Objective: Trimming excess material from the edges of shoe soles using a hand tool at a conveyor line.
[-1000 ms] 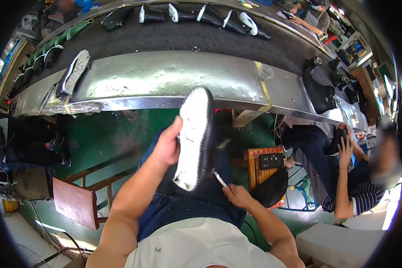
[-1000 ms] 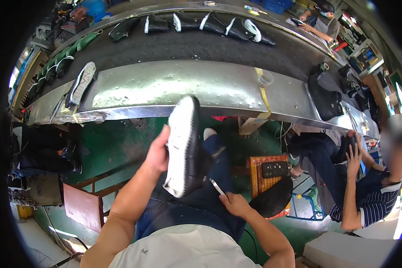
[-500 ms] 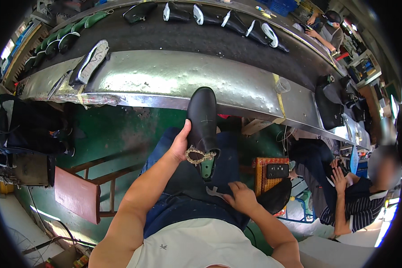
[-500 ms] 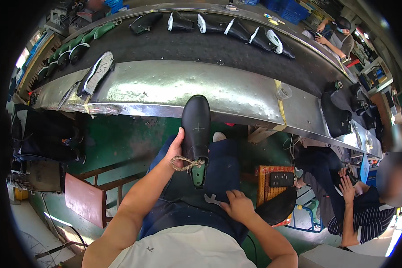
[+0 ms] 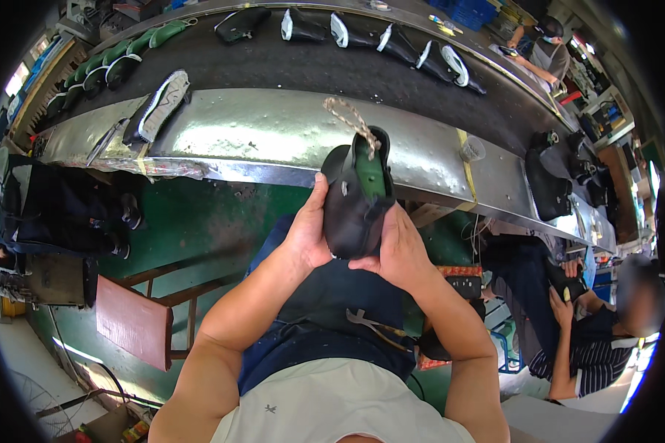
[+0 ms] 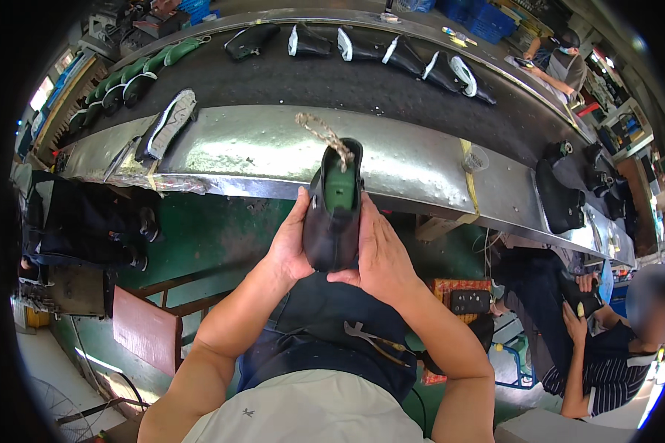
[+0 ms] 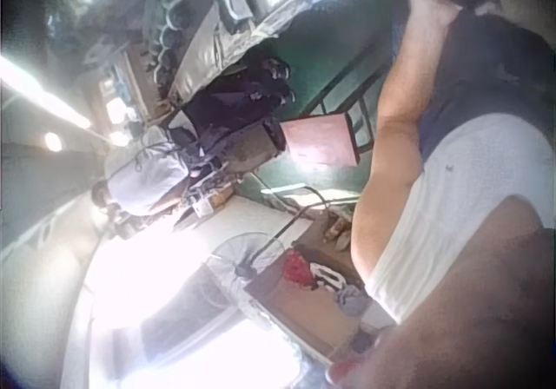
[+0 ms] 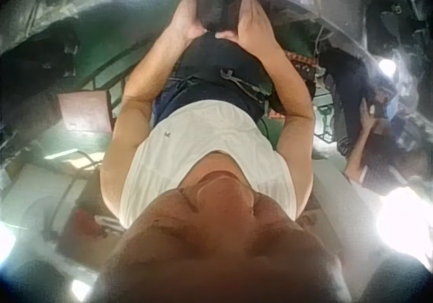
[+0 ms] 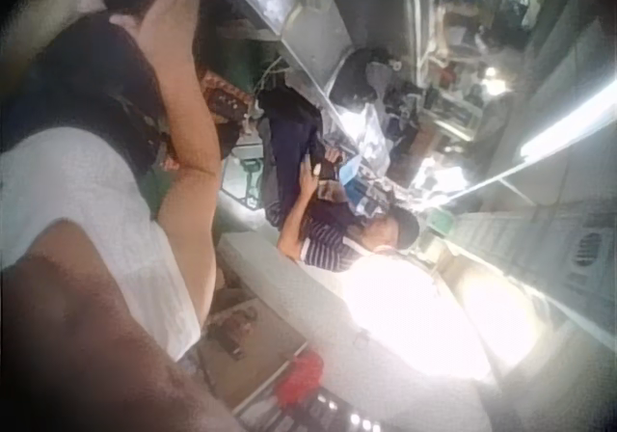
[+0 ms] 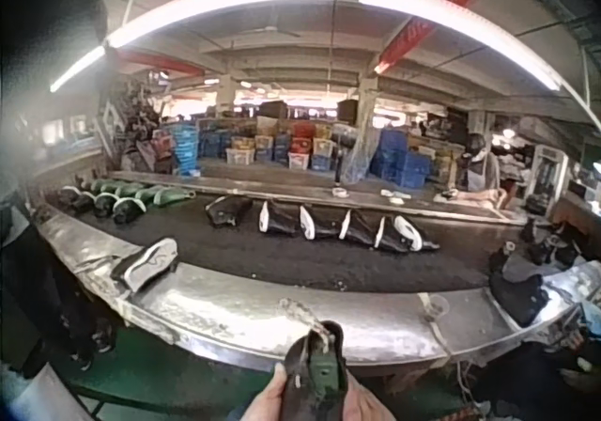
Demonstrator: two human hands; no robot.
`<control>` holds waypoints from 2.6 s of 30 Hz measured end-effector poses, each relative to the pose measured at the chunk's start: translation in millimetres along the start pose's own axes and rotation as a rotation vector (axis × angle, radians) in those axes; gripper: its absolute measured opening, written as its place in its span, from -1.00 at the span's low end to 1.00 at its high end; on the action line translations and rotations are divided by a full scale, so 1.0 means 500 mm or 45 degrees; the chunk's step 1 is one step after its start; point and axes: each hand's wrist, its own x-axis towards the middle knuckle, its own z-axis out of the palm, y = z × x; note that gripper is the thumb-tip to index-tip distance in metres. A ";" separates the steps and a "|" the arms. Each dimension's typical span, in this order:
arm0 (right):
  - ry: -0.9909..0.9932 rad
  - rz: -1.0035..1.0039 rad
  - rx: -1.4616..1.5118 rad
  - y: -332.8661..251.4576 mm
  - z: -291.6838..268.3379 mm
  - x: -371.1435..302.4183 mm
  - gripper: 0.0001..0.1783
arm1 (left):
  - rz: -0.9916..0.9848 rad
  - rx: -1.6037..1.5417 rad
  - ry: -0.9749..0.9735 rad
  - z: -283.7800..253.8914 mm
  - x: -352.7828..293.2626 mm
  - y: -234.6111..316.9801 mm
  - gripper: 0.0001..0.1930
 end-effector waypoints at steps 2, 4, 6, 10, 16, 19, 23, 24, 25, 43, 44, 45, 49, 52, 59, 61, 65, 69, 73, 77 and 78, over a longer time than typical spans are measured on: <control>0.021 -0.016 -0.008 0.012 0.006 0.015 0.49 | 0.041 0.048 0.027 0.016 0.005 0.009 -0.30; 0.042 -0.027 -0.014 0.019 0.012 0.028 0.48 | 0.072 0.039 0.039 0.026 0.010 0.015 -0.30; 0.120 -0.061 -0.043 0.023 0.016 0.035 0.40 | 0.096 0.026 0.054 0.033 0.018 0.017 -0.30; 0.127 -0.048 -0.066 0.031 0.012 0.047 0.34 | 0.137 0.077 0.128 0.033 0.034 0.019 -0.29; 0.168 0.651 0.833 0.035 0.001 0.020 -0.15 | 0.051 0.623 0.270 0.010 0.082 0.010 -0.25; 0.549 1.017 1.615 0.093 0.003 0.020 -0.46 | -0.084 1.502 0.448 -0.001 0.110 0.064 -0.24; 0.632 1.299 2.200 0.223 -0.058 0.081 -0.45 | 0.800 2.706 0.728 -0.025 0.145 0.174 -0.48; 0.703 1.311 2.205 0.245 -0.063 0.116 -0.49 | 1.247 2.811 0.765 -0.079 0.163 0.211 -0.51; 0.789 1.331 2.194 0.276 -0.070 0.142 -0.52 | 1.306 2.974 0.754 -0.102 0.174 0.243 -0.43; 0.065 1.490 -0.242 0.721 0.118 0.327 0.20 | 0.837 3.121 0.859 -0.111 0.175 0.233 -0.40; -0.137 1.521 -0.290 0.675 0.113 0.336 0.15 | 0.838 3.121 0.861 -0.114 0.168 0.240 -0.40; -0.168 1.424 -0.413 0.668 0.108 0.308 0.11 | 0.925 3.187 0.792 -0.110 0.175 0.245 -0.43; 0.072 1.062 -0.592 0.652 0.114 0.232 -0.26 | 0.305 3.096 0.799 -0.014 0.225 0.344 -0.54; 0.058 0.989 -0.463 0.635 0.098 0.250 -0.52 | 0.602 2.634 0.841 -0.015 0.338 0.455 -0.54; 0.055 0.941 -0.278 0.647 0.107 0.265 -0.66 | 1.080 1.987 1.105 -0.152 0.732 0.732 -0.43; 0.028 1.006 -0.330 0.666 0.087 0.240 -0.67 | 1.004 1.966 1.145 -0.121 0.845 0.720 -0.41; 0.045 0.982 -0.289 0.657 0.108 0.268 -0.71 | 1.144 1.827 1.381 -0.143 0.944 0.835 -0.21; 0.043 0.997 -0.260 0.654 0.104 0.276 -0.72 | 0.893 1.777 1.320 -0.143 0.987 0.885 -0.30; -0.027 1.021 -0.247 0.657 0.098 0.271 -0.73 | 0.882 1.553 1.106 -0.117 0.984 0.826 -0.41; -0.038 1.031 -0.244 0.656 0.096 0.276 -0.70 | 0.867 1.134 0.947 -0.097 0.901 0.802 -0.61; -0.044 1.043 -0.244 0.655 0.096 0.278 -0.68 | 0.741 1.057 0.790 -0.088 0.845 0.805 -0.69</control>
